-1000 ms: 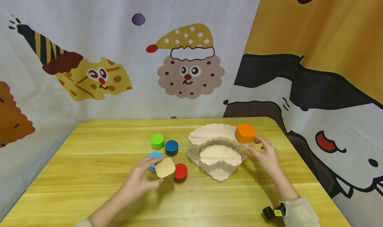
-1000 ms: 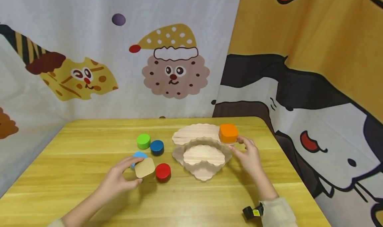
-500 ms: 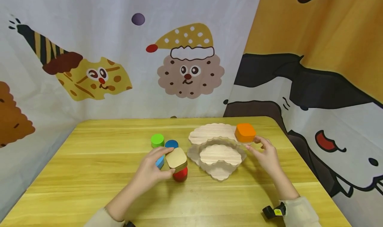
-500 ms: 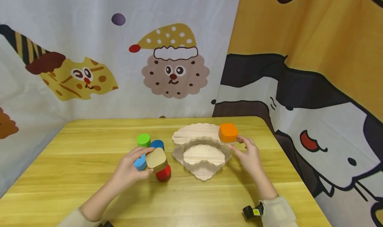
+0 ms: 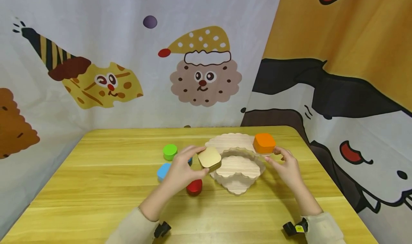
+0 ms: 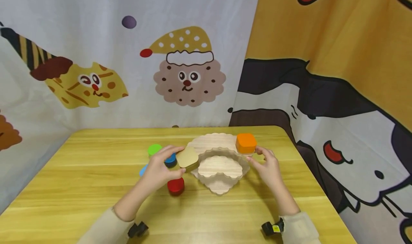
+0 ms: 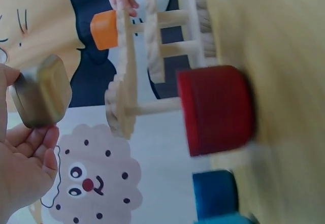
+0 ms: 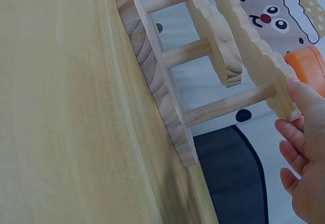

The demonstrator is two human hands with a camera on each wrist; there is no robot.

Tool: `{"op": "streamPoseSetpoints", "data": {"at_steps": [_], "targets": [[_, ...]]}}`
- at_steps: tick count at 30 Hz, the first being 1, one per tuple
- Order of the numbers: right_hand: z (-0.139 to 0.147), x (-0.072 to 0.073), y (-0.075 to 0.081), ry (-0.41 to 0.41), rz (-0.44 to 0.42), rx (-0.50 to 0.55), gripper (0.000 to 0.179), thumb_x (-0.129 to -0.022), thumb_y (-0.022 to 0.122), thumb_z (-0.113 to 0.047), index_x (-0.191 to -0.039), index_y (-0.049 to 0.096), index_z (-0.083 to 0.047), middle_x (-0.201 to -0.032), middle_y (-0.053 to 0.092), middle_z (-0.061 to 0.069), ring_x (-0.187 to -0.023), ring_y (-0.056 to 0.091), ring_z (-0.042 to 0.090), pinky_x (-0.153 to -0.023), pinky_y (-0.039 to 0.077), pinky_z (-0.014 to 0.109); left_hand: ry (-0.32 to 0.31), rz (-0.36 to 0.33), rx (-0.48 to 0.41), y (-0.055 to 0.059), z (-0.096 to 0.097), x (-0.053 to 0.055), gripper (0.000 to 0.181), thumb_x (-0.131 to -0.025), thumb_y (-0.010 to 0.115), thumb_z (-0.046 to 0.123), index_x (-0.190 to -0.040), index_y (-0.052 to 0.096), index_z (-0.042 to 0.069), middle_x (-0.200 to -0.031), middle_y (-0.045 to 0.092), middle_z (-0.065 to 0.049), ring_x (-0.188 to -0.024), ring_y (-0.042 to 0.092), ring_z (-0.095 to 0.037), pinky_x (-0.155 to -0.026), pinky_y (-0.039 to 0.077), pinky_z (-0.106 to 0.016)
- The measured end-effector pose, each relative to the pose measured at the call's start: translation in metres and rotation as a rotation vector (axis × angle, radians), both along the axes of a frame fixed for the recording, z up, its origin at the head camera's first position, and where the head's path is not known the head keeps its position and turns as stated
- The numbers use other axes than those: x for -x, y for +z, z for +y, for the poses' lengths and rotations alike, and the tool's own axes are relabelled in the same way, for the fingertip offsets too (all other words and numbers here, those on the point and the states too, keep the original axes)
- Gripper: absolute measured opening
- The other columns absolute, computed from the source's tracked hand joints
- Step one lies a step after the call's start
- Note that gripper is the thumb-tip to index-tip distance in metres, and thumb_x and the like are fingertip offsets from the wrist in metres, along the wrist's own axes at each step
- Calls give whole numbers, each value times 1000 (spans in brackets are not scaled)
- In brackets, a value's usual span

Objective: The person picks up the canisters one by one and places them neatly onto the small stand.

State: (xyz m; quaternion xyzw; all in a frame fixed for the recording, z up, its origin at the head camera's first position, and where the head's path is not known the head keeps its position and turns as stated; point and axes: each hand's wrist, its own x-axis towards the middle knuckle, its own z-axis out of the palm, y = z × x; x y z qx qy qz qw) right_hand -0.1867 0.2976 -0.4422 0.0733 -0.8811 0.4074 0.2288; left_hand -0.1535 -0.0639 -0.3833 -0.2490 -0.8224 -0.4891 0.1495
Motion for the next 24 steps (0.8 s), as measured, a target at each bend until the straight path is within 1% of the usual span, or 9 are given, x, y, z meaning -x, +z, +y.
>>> {"op": "streamPoseSetpoints", "data": {"at_steps": [4,7,12,14,19,24], "targets": [[-1,0,0,1,-8,1,39,-84,75,-16,-114,61,5,-103,59,19,-95,47,30,-80,36,45,-2,-11,-16,4,13,8,64,-67,86,13,-126,62,6,-115,61,5,-107,54,-10,-91,47,-36],[-1,0,0,0,-3,-3,39,-84,75,-16,-113,61,5,-103,59,19,-95,47,30,-80,36,43,3,-25,-24,6,23,14,63,-69,86,16,-127,62,8,-117,60,5,-108,54,-10,-91,47,-35],[-1,-1,2,-4,4,-18,39,-84,75,-16,-114,61,5,-103,59,19,-95,48,27,-79,36,41,-3,-37,-53,8,40,23,61,-70,85,17,-126,63,9,-119,60,2,-110,54,-15,-89,49,-40],[-2,-1,2,-5,2,-23,39,-85,75,-17,-114,61,5,-104,59,19,-94,47,25,-79,36,41,5,-39,-52,9,47,26,60,-70,85,18,-126,63,10,-119,61,0,-110,54,-16,-89,49,-42],[-2,-2,3,-6,-8,-18,40,-85,75,-17,-115,60,5,-104,59,19,-95,47,23,-80,35,41,27,-55,-41,9,65,38,60,-70,85,22,-125,63,11,-120,60,-1,-111,54,-17,-91,47,-40],[-2,-2,3,-7,-13,-18,39,-85,74,-17,-114,60,5,-105,59,19,-95,47,24,-79,35,41,33,-58,-38,5,79,47,61,-71,85,23,-126,62,8,-119,60,-3,-109,54,-17,-91,46,-36]]}}
